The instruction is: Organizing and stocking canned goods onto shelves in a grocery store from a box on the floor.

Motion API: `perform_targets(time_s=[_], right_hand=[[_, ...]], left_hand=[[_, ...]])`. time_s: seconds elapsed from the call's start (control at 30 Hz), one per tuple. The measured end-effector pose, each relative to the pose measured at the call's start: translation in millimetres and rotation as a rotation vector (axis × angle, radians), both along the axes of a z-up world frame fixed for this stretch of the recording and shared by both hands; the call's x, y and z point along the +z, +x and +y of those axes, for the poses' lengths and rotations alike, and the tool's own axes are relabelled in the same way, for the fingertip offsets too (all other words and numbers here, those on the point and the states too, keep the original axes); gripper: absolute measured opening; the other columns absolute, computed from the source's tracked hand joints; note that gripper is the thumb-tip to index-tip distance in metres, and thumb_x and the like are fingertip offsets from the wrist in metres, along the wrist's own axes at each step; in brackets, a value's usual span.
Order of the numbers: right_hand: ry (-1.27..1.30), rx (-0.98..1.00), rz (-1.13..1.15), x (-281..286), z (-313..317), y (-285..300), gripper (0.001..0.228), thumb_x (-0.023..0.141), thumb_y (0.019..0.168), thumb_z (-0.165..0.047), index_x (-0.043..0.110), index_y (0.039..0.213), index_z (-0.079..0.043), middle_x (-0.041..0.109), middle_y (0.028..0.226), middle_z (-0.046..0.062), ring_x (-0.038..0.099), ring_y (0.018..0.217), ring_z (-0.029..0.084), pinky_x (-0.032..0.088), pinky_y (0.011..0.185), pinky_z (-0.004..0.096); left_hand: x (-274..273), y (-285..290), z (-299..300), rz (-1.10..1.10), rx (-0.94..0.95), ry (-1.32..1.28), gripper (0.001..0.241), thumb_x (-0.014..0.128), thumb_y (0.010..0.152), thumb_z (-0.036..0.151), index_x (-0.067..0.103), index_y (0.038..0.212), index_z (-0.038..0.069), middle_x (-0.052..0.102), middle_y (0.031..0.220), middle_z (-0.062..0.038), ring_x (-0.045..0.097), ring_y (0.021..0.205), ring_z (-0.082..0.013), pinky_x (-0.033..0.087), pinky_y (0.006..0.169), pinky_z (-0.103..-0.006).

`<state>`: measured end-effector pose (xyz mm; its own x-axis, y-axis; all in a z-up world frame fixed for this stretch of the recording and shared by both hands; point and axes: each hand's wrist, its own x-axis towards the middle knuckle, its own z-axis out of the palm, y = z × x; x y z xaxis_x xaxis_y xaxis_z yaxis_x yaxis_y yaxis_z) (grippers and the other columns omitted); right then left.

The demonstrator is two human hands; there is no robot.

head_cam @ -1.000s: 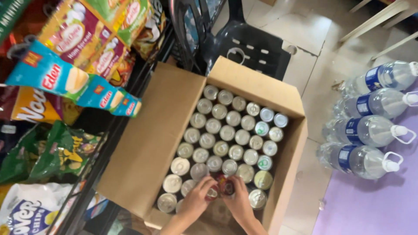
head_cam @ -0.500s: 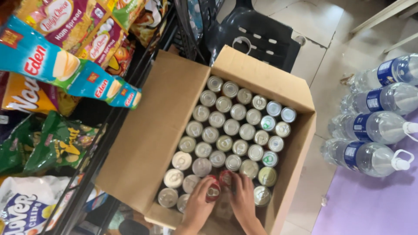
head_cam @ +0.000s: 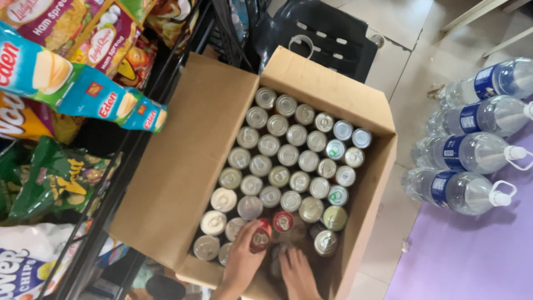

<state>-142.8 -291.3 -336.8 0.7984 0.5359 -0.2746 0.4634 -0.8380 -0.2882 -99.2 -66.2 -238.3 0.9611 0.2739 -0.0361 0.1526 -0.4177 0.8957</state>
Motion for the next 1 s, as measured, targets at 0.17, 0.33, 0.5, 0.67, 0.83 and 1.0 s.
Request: perform_targets(time_s=[0.17,0.33,0.5,0.67,0.83,1.0], right_hand=[[0.097,0.015,0.089,55.2,-3.0,40.2,0.065,0.075,0.072,-0.021,0.057,0.134,-0.007,0.052,0.135,0.020,0.049,0.124,0.044,0.036,0.105,0.058],[-0.070,-0.221,-0.147,93.7,-19.2,83.4,0.071,0.074,0.068,-0.020,0.057,0.136,-0.010,0.055,0.130,0.015,0.051,0.122,0.040,0.043,0.105,0.054],[-0.445,-0.057,-0.016,81.7,-16.2,83.8,0.053,0.067,0.077,-0.005,0.057,0.129,-0.009,0.054,0.130,0.015,0.052,0.123,0.041,0.056,0.086,0.044],[-0.334,-0.038,0.056,78.0,-7.3,58.5,0.060,0.071,0.070,-0.004,0.058,0.128,-0.008,0.054,0.130,0.017,0.052,0.120,0.043,0.058,0.079,0.045],[-0.256,-0.118,0.446,104.2,2.1,70.7,0.064,0.081,0.068,-0.013,0.057,0.128,-0.012,0.052,0.134,0.012,0.048,0.125,0.038,0.057,0.087,0.043],[0.236,-0.244,0.017,117.7,39.8,107.6,0.065,0.079,0.073,-0.022,0.056,0.129,0.001,0.057,0.125,0.021,0.053,0.112,0.042,0.050,0.093,0.048]], left_hand=[[-0.6,1.2,2.9,0.000,-0.010,-0.014,0.057,0.082,0.072,0.004,0.061,0.125,0.009,0.068,0.127,-0.014,0.065,0.119,-0.0364,0.055,0.096,-0.0405],[-2.6,-1.3,0.8,0.009,-0.009,-0.016,0.056,0.082,0.073,0.004,0.062,0.125,0.009,0.068,0.127,-0.015,0.066,0.119,-0.0361,0.055,0.096,-0.0406],[-8.5,-4.8,-1.2,0.049,-0.036,0.003,0.056,0.081,0.072,0.002,0.062,0.125,0.009,0.067,0.129,-0.015,0.064,0.122,-0.0360,0.054,0.099,-0.0410],[-17.6,-10.0,-3.2,0.092,-0.069,-0.022,0.063,0.079,0.067,-0.002,0.061,0.126,0.009,0.065,0.131,-0.015,0.061,0.125,-0.0364,0.052,0.100,-0.0418],[-27.7,-12.7,-4.7,0.116,-0.064,-0.034,0.063,0.078,0.068,-0.004,0.061,0.127,0.009,0.065,0.132,-0.015,0.060,0.126,-0.0361,0.051,0.102,-0.0418],[-31.6,-6.9,-10.3,0.071,-0.024,-0.019,0.062,0.076,0.067,-0.006,0.062,0.125,0.009,0.066,0.130,-0.015,0.061,0.125,-0.0366,0.051,0.102,-0.0421]])
